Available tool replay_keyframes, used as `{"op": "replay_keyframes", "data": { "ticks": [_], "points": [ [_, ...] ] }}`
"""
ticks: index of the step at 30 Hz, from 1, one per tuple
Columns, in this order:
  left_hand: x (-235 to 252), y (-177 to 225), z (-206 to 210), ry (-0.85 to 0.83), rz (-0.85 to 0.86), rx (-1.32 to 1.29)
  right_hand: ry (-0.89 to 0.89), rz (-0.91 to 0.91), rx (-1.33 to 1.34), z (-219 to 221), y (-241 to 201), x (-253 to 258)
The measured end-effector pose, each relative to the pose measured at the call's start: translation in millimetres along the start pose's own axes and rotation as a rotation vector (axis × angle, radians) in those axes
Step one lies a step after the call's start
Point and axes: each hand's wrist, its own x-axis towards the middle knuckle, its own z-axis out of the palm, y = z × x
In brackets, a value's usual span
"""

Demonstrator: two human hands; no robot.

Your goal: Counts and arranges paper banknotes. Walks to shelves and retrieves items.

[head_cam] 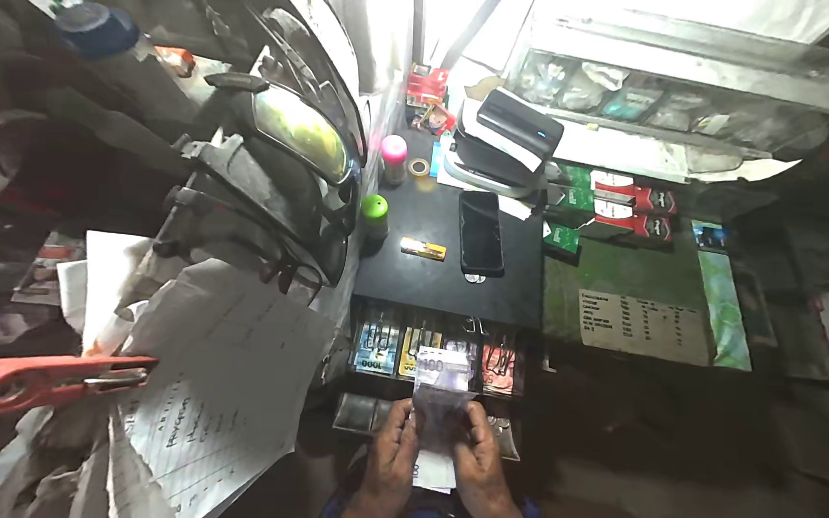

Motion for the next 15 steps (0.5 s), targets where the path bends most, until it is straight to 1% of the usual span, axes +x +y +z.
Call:
{"op": "replay_keyframes", "data": {
  "ticks": [5, 8, 10, 11, 15],
  "points": [
    [0, 1, -2, 0.007, 0.001, 0.024, 0.018, -0.045, 0.049, 0, 4, -2],
    [2, 4, -8, 0.003, 0.003, 0.047, -0.005, 0.001, 0.082, -9, 7, 3],
    [3, 5, -10, 0.000, 0.037, 0.040, -0.024, 0.017, 0.122, -13, 8, 4],
    [4, 6, -10, -0.008, 0.069, 0.031, -0.037, -0.003, 0.154, -16, 9, 5],
    [8, 4, -18, -0.154, 0.183, -0.064, -0.156, -0.135, 0.270, -26, 12, 8]
  ]
}}
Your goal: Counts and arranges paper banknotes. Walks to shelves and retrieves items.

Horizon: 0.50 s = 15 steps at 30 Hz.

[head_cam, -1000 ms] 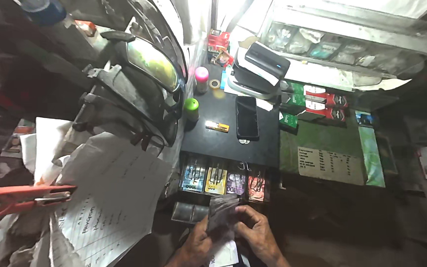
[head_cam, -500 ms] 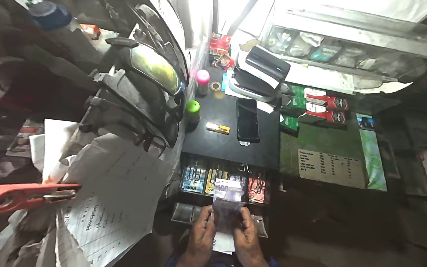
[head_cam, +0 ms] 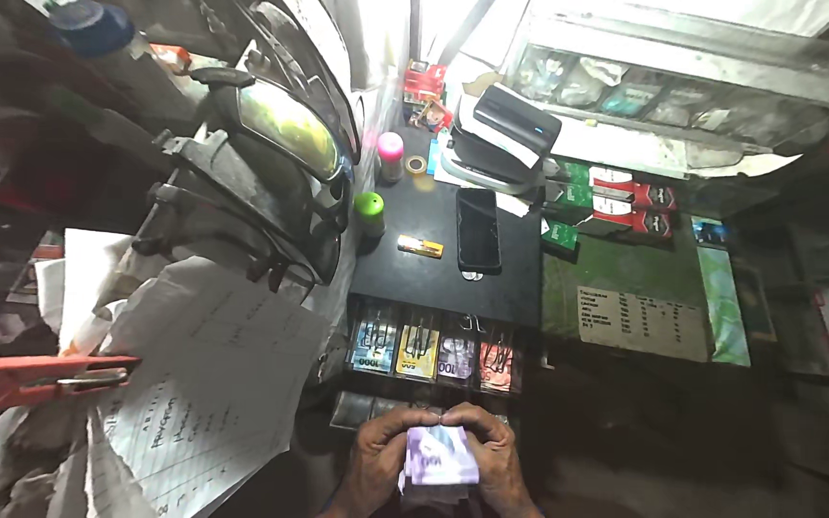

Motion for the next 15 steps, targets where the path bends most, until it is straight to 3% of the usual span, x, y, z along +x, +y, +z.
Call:
{"op": "replay_keyframes", "data": {
  "ticks": [4, 10, 15],
  "points": [
    [2, 4, -3, -0.015, -0.022, -0.049, -0.037, -0.058, 0.046, -2, 0, 6],
    [0, 23, 8, 0.052, -0.266, -0.059, -0.016, -0.239, -0.158, -3, -1, 14],
    [-4, 11, 31, 0.161, -0.170, -0.017, 0.019, -0.333, -0.234, 9, 0, 16]
  ]
}}
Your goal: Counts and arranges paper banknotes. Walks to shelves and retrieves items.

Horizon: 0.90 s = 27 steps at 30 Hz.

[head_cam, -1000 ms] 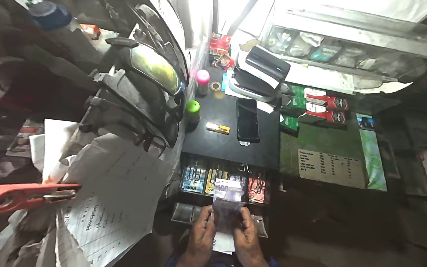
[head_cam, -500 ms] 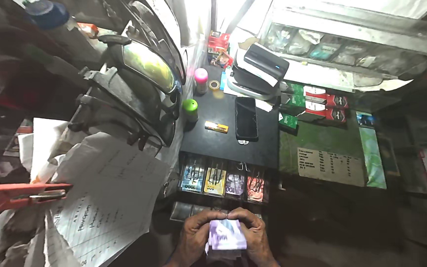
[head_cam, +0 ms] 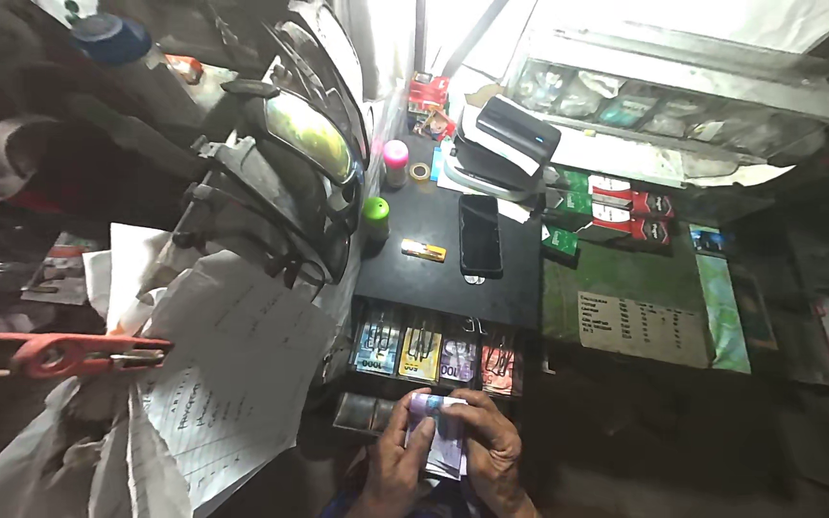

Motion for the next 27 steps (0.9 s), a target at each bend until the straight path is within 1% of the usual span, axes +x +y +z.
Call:
{"op": "replay_keyframes", "data": {
  "ticks": [2, 4, 7, 11, 15, 17, 18, 20, 22, 23, 25, 27],
  "points": [
    [4, -3, 1, 0.030, 0.077, -0.007, 0.036, 0.068, 0.029, 5, -5, 0],
    [7, -5, -1, 0.036, 0.110, 0.010, 0.093, 0.198, 0.138, 10, -9, 0],
    [6, -10, 3, 0.038, 0.112, 0.067, 0.062, 0.345, 0.194, 20, -9, -3],
    [2, -20, 9, 0.021, 0.126, 0.127, 0.048, 0.391, 0.190, 30, -10, -7],
    [6, -17, 3, -0.014, 0.214, 0.129, 0.029, 0.432, 0.203, 26, -12, -5],
    [8, -13, -9, -0.066, 0.219, 0.247, 0.022, 0.466, 0.142, 18, -17, -2],
    [9, -13, -18, -0.122, 0.233, 0.348, -0.030, 0.470, 0.096, 9, -18, 0],
    [9, -14, -31, -0.259, 0.305, 0.572, -0.221, 0.460, -0.017, -12, -15, 3],
    [8, -12, -35, -0.375, 0.360, 0.735, -0.423, 0.385, -0.178, -27, -9, 3],
    [8, -10, -36, -0.413, 0.362, 0.762, -0.473, 0.328, -0.219, -31, -7, 3],
    [8, -7, -40, -0.436, 0.311, 0.696, -0.449, 0.255, -0.208, -32, -6, 1],
    [7, -4, -46, -0.376, 0.212, 0.524, -0.351, 0.290, -0.106, -28, -8, -1]
  ]
}}
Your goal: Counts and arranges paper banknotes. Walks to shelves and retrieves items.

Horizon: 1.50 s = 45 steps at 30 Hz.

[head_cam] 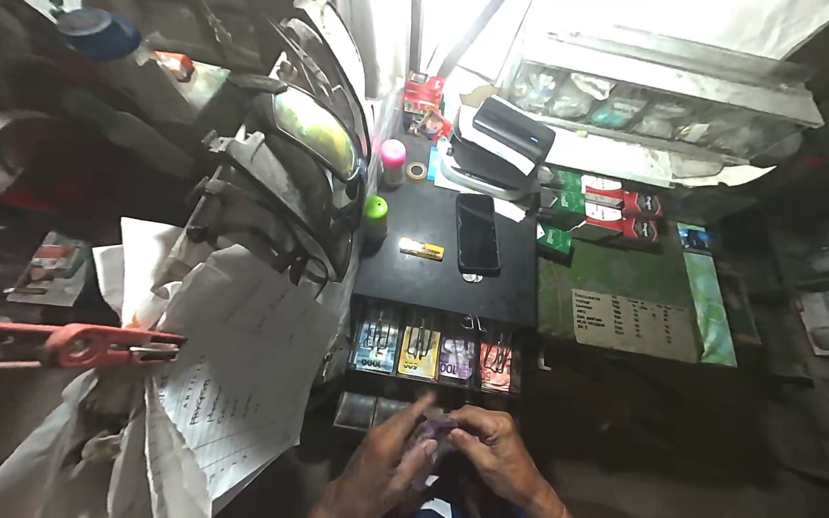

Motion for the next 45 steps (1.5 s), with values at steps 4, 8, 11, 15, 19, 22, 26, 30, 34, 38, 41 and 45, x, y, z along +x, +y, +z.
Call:
{"op": "replay_keyframes", "data": {
  "ticks": [4, 8, 11, 15, 19, 22, 26, 30, 34, 38, 41, 45],
  "points": [
    [-10, -5, -7, 0.034, -0.077, -0.082, 0.015, 0.170, 0.194, 6, -3, -6],
    [-17, -7, -8, -0.019, 0.002, 0.069, -0.121, 0.282, 0.210, 2, -8, -10],
    [-17, -4, -8, -0.030, 0.041, 0.137, -0.135, 0.236, 0.158, 1, -8, -13],
    [-17, 0, -11, -0.032, 0.101, 0.196, -0.121, 0.157, 0.151, 3, -6, -14],
    [-19, 3, -13, -0.024, 0.122, 0.251, -0.181, 0.168, 0.133, 1, -9, -15],
    [-20, 8, -23, -0.104, 0.062, 0.207, -0.194, -0.068, -0.126, 3, -10, -14],
    [-9, 13, -41, -0.423, -0.082, 0.096, -0.262, -0.366, -0.479, 15, -19, -2],
    [-6, 15, -39, -0.535, -0.106, 0.044, -0.371, -0.485, -0.609, 22, -30, 8],
    [-27, 19, -30, -0.338, -0.127, 0.057, -0.315, -0.353, -0.567, 4, -39, 19],
    [-58, -1, -30, -0.246, -0.129, 0.166, 0.117, -0.258, -0.820, -35, -54, 64],
    [-67, -13, -27, -0.281, -0.141, 0.257, 0.140, -0.027, -0.976, -47, -40, 92],
    [-68, -27, -17, -0.219, -0.106, 0.282, 0.057, 0.123, -0.966, -33, -19, 84]
  ]
}}
